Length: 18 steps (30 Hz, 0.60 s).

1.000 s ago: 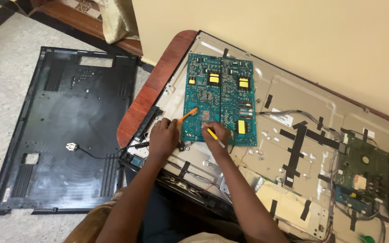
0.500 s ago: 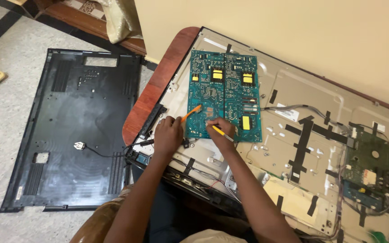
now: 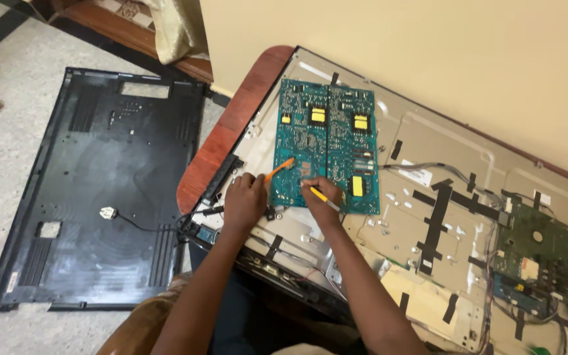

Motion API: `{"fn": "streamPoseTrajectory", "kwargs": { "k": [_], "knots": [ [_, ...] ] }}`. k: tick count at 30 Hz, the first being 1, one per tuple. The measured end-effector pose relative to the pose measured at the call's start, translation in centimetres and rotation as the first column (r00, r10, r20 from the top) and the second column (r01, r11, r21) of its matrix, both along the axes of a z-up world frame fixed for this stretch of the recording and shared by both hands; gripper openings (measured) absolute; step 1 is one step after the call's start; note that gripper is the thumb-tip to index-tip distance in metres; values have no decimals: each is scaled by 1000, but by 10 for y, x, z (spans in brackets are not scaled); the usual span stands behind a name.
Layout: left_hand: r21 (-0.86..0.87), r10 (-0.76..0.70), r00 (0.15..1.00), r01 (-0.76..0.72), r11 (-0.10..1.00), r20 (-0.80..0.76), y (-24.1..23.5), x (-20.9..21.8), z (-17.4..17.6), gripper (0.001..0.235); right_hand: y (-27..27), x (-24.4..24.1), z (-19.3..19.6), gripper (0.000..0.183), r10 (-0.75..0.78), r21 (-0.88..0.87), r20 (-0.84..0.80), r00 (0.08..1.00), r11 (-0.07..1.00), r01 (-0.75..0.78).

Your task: The person uses a toothbrush and a screwdriver to clean a green circuit board placed on a disassembled television chassis. The person scrubs the board's surface with the toothbrush while occasionally using the screwdriver to point at or adjust components.

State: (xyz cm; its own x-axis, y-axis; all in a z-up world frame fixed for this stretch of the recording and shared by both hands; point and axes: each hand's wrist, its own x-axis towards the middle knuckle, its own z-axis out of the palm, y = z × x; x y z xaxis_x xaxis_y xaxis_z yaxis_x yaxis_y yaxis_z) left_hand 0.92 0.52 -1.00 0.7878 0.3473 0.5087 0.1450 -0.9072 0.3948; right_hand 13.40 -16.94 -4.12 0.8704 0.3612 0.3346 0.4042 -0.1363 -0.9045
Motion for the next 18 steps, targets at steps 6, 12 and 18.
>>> {"fn": "streamPoseTrajectory", "kwargs": {
  "k": [6,12,18],
  "knots": [
    [-2,-4,1000,4,1000,-21,-3,-7,-3,28,-3,-10,-5,9,-28,27,-29,999,999,29],
    [2,-11,1000,11,1000,-24,-3,0,1,27,1,-4,1,11,-101,-13,284,953,994,109],
    [5,-12,999,12,1000,-52,-2,-5,-1,27,-2,-11,4,8,-40,-49,95,995,998,45]
  ]
}}
